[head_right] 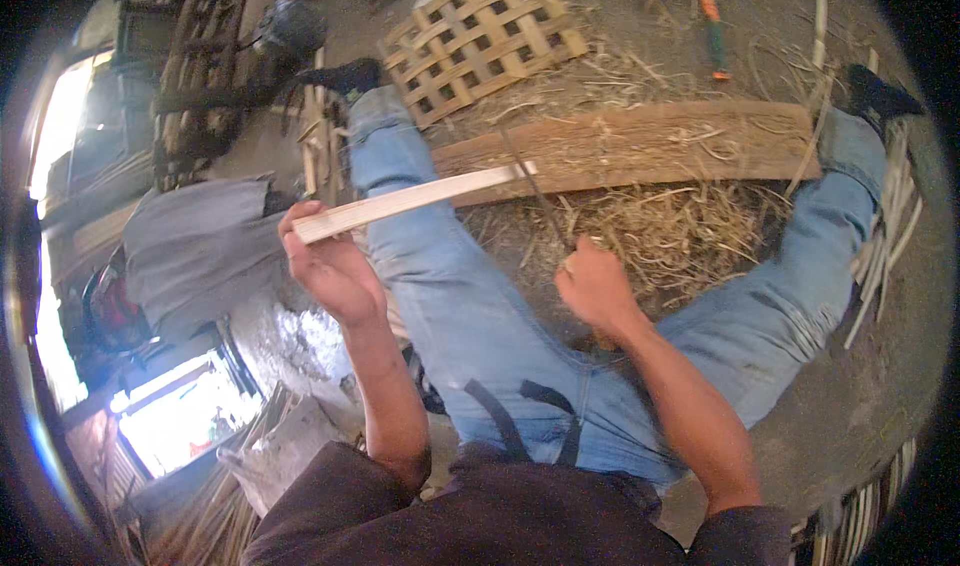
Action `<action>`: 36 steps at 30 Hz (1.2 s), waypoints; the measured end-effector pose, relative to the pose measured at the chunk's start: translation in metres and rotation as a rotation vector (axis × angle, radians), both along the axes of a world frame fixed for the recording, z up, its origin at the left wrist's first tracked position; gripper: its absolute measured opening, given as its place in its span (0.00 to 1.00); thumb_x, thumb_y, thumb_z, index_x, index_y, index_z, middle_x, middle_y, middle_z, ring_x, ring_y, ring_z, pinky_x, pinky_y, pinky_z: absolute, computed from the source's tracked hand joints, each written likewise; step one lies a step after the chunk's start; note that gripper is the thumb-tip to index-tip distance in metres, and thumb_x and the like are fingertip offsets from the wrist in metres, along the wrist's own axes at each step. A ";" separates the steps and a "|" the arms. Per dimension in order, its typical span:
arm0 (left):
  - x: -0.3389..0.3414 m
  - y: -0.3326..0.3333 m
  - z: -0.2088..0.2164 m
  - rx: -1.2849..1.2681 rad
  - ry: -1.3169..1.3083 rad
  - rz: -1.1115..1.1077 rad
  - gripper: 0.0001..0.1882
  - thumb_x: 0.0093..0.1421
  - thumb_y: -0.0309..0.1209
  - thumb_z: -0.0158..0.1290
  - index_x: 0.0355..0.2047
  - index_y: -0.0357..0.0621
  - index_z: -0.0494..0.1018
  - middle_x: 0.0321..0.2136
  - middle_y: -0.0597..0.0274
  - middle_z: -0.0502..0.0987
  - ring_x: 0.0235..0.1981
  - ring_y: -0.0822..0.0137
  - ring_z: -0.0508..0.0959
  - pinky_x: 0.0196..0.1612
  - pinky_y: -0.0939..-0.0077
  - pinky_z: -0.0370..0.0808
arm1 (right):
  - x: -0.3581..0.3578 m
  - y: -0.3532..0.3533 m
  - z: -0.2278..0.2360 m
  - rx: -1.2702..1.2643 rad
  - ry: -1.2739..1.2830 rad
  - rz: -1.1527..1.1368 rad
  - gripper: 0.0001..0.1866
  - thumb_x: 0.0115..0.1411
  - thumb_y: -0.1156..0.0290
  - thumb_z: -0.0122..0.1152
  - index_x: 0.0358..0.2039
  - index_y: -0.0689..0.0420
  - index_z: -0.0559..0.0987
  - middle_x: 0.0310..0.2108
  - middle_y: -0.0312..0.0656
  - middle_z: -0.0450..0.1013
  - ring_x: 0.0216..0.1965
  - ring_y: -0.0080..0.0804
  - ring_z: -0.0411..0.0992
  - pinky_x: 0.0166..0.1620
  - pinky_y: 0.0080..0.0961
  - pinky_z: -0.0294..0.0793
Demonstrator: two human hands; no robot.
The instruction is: The person sits on the floor and uses a knife to shave thin strips of wood, repeatedly scraping along the length of each piece. The person holds the wood in one hand and the knife in the other, producing wood shavings that fall onto the floor.
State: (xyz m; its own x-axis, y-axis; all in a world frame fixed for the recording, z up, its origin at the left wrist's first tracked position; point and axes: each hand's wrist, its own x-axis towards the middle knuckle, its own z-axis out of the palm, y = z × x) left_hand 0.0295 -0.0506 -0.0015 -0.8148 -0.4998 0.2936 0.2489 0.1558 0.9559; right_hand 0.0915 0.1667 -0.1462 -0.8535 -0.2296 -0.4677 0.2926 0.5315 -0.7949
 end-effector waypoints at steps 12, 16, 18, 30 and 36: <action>0.037 -0.032 0.034 0.061 -0.298 -0.131 0.15 0.63 0.40 0.49 0.39 0.40 0.68 0.23 0.71 0.65 0.22 0.82 0.62 0.25 0.85 0.61 | 0.005 -0.061 0.130 -0.350 -0.066 0.154 0.17 0.55 0.68 0.56 0.39 0.69 0.67 0.28 0.64 0.73 0.30 0.64 0.74 0.36 0.52 0.74; 0.030 -0.021 0.036 0.063 -0.269 -0.056 0.15 0.62 0.40 0.52 0.38 0.40 0.67 0.21 0.69 0.67 0.20 0.81 0.64 0.24 0.86 0.62 | 0.009 -0.063 0.164 -0.472 0.023 0.187 0.17 0.56 0.68 0.56 0.38 0.68 0.67 0.24 0.61 0.74 0.28 0.64 0.73 0.33 0.52 0.74; 0.029 -0.020 0.036 0.065 -0.270 -0.049 0.15 0.62 0.40 0.52 0.39 0.41 0.67 0.20 0.70 0.67 0.20 0.81 0.64 0.24 0.86 0.61 | 0.009 -0.065 0.159 -0.447 0.043 0.161 0.17 0.56 0.68 0.56 0.38 0.68 0.67 0.23 0.62 0.74 0.29 0.64 0.73 0.33 0.52 0.74; 0.029 -0.029 0.032 0.100 -0.296 -0.017 0.12 0.64 0.40 0.49 0.38 0.45 0.67 0.20 0.74 0.64 0.20 0.84 0.60 0.24 0.88 0.59 | -0.015 -0.027 0.022 -0.107 -0.034 0.104 0.18 0.54 0.69 0.55 0.39 0.71 0.69 0.23 0.64 0.73 0.30 0.63 0.74 0.37 0.50 0.75; 0.025 -0.044 0.032 0.107 -0.324 0.043 0.11 0.65 0.39 0.48 0.37 0.44 0.67 0.20 0.74 0.62 0.20 0.83 0.59 0.24 0.86 0.59 | -0.022 -0.012 -0.012 -0.013 -0.006 0.217 0.17 0.52 0.69 0.56 0.37 0.70 0.68 0.24 0.64 0.73 0.30 0.62 0.75 0.36 0.50 0.75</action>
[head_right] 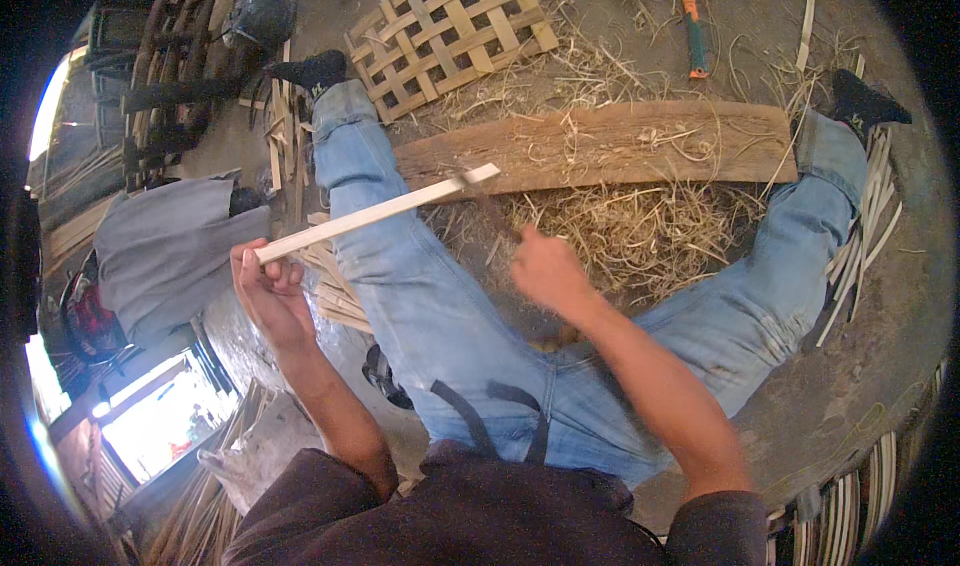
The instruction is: The person sits on the floor and uses a knife to shave thin strips of wood, repeatedly scraping along the length of each piece. The person holds the wood in one hand and the knife in the other, producing wood shavings that fall onto the floor.
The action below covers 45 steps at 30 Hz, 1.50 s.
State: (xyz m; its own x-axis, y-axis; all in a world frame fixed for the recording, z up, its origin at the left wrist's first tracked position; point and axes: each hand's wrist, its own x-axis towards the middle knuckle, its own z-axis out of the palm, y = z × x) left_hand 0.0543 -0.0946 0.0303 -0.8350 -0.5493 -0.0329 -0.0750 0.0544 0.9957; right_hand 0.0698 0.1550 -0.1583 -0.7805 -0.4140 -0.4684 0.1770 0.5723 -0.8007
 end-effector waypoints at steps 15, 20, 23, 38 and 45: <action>0.010 -0.008 0.000 -0.230 -0.030 0.070 0.12 0.63 0.35 0.52 0.42 0.38 0.72 0.34 0.62 0.73 0.32 0.74 0.73 0.33 0.83 0.72 | 0.007 0.019 -0.020 0.176 -0.009 -0.079 0.18 0.52 0.69 0.59 0.39 0.65 0.67 0.24 0.62 0.73 0.31 0.63 0.74 0.36 0.52 0.73; 0.033 0.002 0.002 -0.237 -0.007 0.072 0.11 0.60 0.31 0.58 0.37 0.38 0.71 0.33 0.62 0.73 0.31 0.73 0.75 0.33 0.79 0.80 | 0.001 -0.001 0.042 0.105 0.017 0.048 0.17 0.54 0.68 0.55 0.35 0.70 0.67 0.23 0.62 0.73 0.30 0.61 0.74 0.36 0.49 0.75; 0.045 0.003 0.006 -0.243 0.006 0.056 0.12 0.58 0.31 0.60 0.35 0.37 0.70 0.31 0.60 0.73 0.28 0.73 0.76 0.31 0.79 0.81 | 0.021 -0.025 0.076 -0.083 0.015 -0.001 0.15 0.56 0.68 0.52 0.35 0.71 0.67 0.22 0.63 0.73 0.29 0.62 0.74 0.36 0.51 0.75; 0.053 0.020 0.012 -0.346 -0.013 0.059 0.11 0.59 0.29 0.59 0.34 0.36 0.70 0.27 0.59 0.76 0.26 0.72 0.78 0.30 0.79 0.79 | 0.030 -0.044 0.131 -0.352 -0.057 0.033 0.19 0.53 0.70 0.59 0.44 0.66 0.69 0.25 0.62 0.74 0.31 0.62 0.74 0.36 0.47 0.74; 0.047 0.016 0.013 -0.409 -0.007 0.028 0.11 0.59 0.29 0.59 0.34 0.34 0.70 0.29 0.57 0.75 0.26 0.72 0.77 0.30 0.79 0.81 | 0.021 -0.034 0.119 -0.344 -0.050 0.038 0.20 0.52 0.69 0.56 0.41 0.70 0.70 0.26 0.64 0.74 0.32 0.62 0.75 0.39 0.49 0.75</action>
State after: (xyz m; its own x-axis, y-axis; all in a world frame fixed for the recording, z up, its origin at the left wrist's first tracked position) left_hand 0.1017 -0.0785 0.0434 -0.8198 -0.5409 0.1878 -0.0884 0.4437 0.8918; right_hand 0.0907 0.1208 -0.0394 -0.7412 -0.5821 -0.3343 0.2051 0.2778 -0.9385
